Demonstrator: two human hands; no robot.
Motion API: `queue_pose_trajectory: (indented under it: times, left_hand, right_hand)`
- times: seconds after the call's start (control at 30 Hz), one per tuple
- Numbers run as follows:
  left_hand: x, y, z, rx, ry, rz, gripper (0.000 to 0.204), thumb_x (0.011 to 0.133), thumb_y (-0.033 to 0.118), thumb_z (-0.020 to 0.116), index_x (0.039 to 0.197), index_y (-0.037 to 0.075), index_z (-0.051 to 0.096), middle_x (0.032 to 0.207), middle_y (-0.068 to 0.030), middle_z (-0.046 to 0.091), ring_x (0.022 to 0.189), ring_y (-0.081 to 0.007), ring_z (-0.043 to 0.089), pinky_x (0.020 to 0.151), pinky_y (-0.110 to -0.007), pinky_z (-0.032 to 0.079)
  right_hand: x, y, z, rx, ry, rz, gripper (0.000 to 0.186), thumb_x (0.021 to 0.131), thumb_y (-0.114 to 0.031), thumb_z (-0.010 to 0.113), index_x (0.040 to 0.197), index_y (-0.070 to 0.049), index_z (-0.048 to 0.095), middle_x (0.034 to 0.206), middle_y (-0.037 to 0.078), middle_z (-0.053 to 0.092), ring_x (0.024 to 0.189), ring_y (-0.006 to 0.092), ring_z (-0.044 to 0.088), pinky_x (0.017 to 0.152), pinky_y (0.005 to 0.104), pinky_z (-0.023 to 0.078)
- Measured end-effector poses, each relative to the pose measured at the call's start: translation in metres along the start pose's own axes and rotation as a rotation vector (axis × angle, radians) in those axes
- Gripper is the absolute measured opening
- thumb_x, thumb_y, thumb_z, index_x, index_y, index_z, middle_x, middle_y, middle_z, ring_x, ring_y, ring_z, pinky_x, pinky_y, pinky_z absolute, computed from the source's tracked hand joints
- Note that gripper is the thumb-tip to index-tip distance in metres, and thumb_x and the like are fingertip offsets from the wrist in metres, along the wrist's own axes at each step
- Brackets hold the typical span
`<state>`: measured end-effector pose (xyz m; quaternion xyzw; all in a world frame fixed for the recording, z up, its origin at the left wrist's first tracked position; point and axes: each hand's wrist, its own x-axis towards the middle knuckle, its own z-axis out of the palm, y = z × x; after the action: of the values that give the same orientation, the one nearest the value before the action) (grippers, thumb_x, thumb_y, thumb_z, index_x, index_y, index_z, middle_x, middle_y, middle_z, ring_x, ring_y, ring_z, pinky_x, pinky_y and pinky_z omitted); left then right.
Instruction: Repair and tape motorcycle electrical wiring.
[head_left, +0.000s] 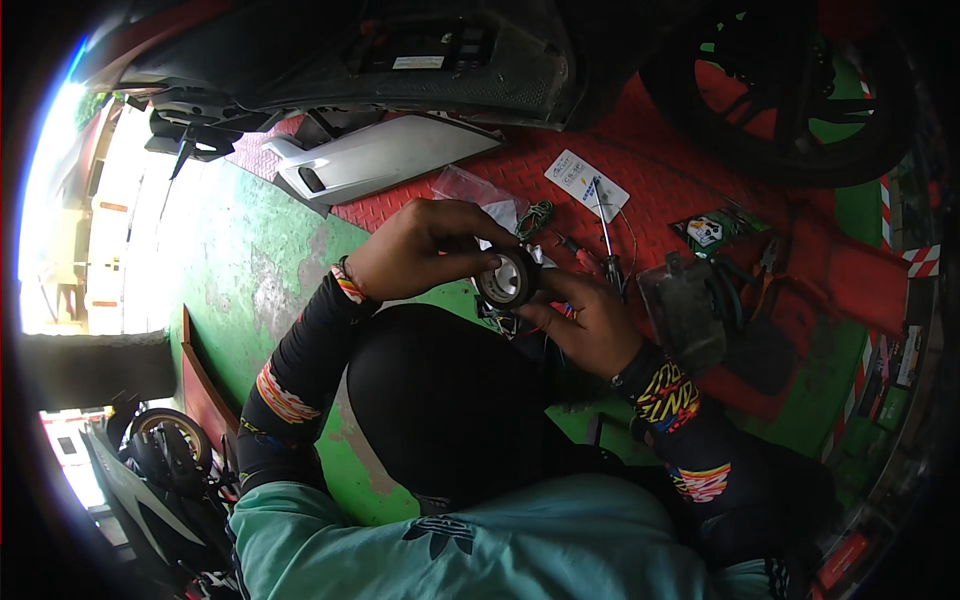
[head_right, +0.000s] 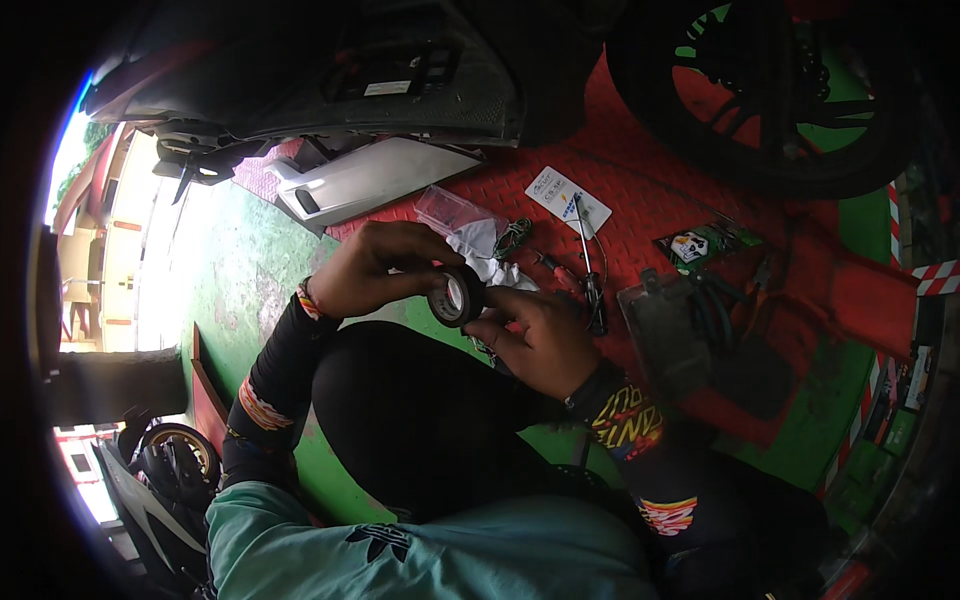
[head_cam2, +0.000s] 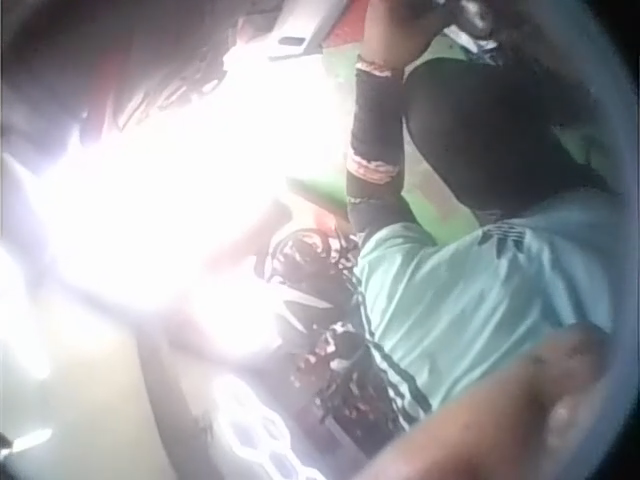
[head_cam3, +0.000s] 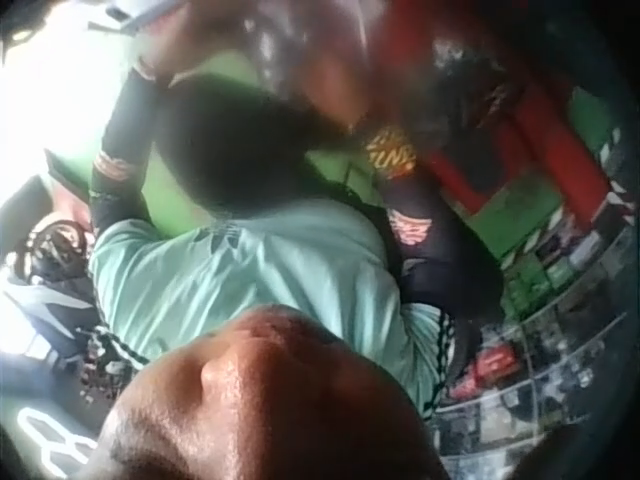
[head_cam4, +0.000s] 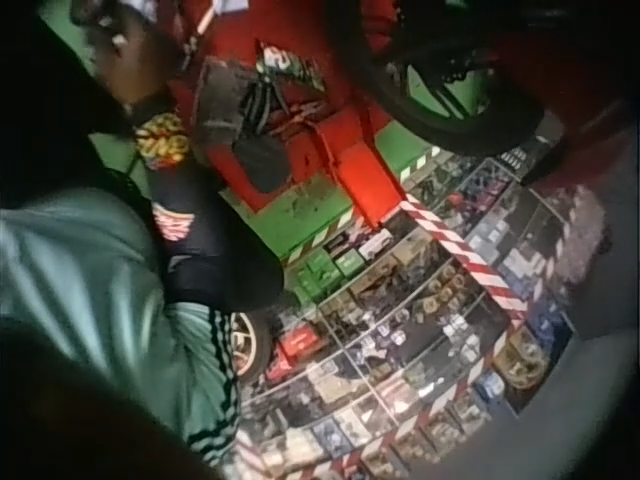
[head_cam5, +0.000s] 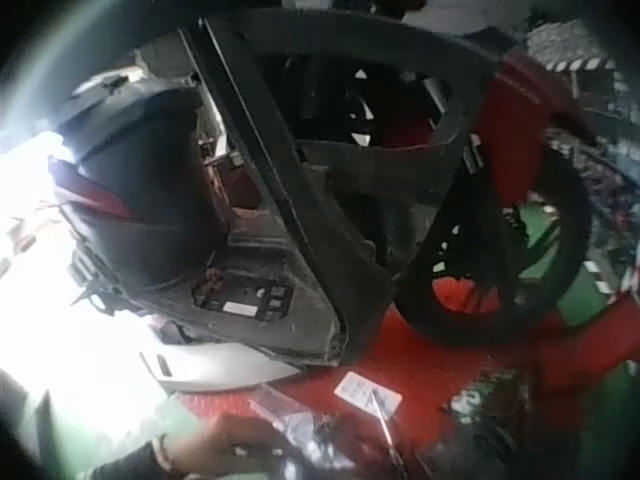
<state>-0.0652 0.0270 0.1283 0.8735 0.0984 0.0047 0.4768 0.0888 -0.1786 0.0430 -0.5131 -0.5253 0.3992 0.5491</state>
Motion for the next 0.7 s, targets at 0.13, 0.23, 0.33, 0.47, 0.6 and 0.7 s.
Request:
queue_pose_trajectory:
  times: [0.13,0.23,0.33,0.47,0.6,0.7]
  left_hand:
    - [0.002,0.046,-0.009,0.132,0.036,0.019,0.027,0.085,0.003,0.079,0.112,0.002,0.077,0.097,-0.0099,0.076,0.082,-0.0174,0.073,0.071,-0.03,0.058]
    - [0.001,0.059,-0.009,0.148,0.074,0.049,0.028,0.084,0.001,0.079,0.112,0.002,0.077,0.099,-0.0106,0.076,0.085,-0.0168,0.074,0.072,-0.029,0.059]
    - [0.002,0.074,-0.008,0.134,0.103,0.058,0.028,0.085,0.0,0.078,0.113,0.0,0.077,0.099,-0.0105,0.076,0.085,-0.0163,0.075,0.072,-0.028,0.059]
    - [0.008,0.087,-0.005,0.069,0.111,0.036,0.028,0.086,-0.001,0.078,0.114,-0.001,0.075,0.1,-0.0091,0.076,0.085,-0.0144,0.075,0.072,-0.025,0.059]
    - [0.013,0.096,-0.005,0.11,0.148,-0.095,0.025,0.088,-0.002,0.073,0.114,-0.002,0.072,0.099,-0.0066,0.075,0.086,-0.0113,0.074,0.074,-0.025,0.058]
    - [0.024,0.095,-0.002,0.21,0.137,0.014,0.03,0.088,-0.003,0.069,0.118,-0.001,0.069,0.11,-0.0087,0.073,0.093,-0.0139,0.073,0.078,-0.027,0.058]
  right_hand:
    - [0.01,-0.04,-0.016,-0.03,0.208,-0.077,0.043,0.09,-0.014,0.079,0.129,-0.004,0.065,0.106,0.01,0.071,0.094,0.019,0.07,0.082,0.0343,0.055]
    - [0.012,-0.042,-0.025,0.055,0.208,-0.207,0.038,0.087,-0.012,0.082,0.122,-0.004,0.069,0.106,0.009,0.07,0.094,0.0175,0.069,0.082,0.0334,0.055]
    - [0.01,-0.051,-0.034,0.03,0.168,-0.249,0.03,0.089,-0.01,0.081,0.116,-0.003,0.07,0.106,0.008,0.07,0.095,0.0164,0.068,0.082,0.0323,0.054]
    - [0.01,-0.058,-0.04,0.069,0.22,-0.291,0.02,0.091,-0.007,0.078,0.109,-0.001,0.071,0.101,0.007,0.07,0.092,0.0152,0.069,0.08,0.0312,0.054]
    - [0.014,-0.071,-0.05,-0.038,0.289,-0.272,0.009,0.091,-0.009,0.077,0.094,-0.002,0.072,0.086,0.006,0.07,0.079,0.019,0.068,0.073,0.0332,0.052]
    - [0.017,-0.076,-0.06,-0.32,0.346,-0.418,0.01,0.089,-0.009,0.077,0.09,-0.002,0.07,0.081,0.007,0.069,0.072,0.0239,0.063,0.068,0.0368,0.049]
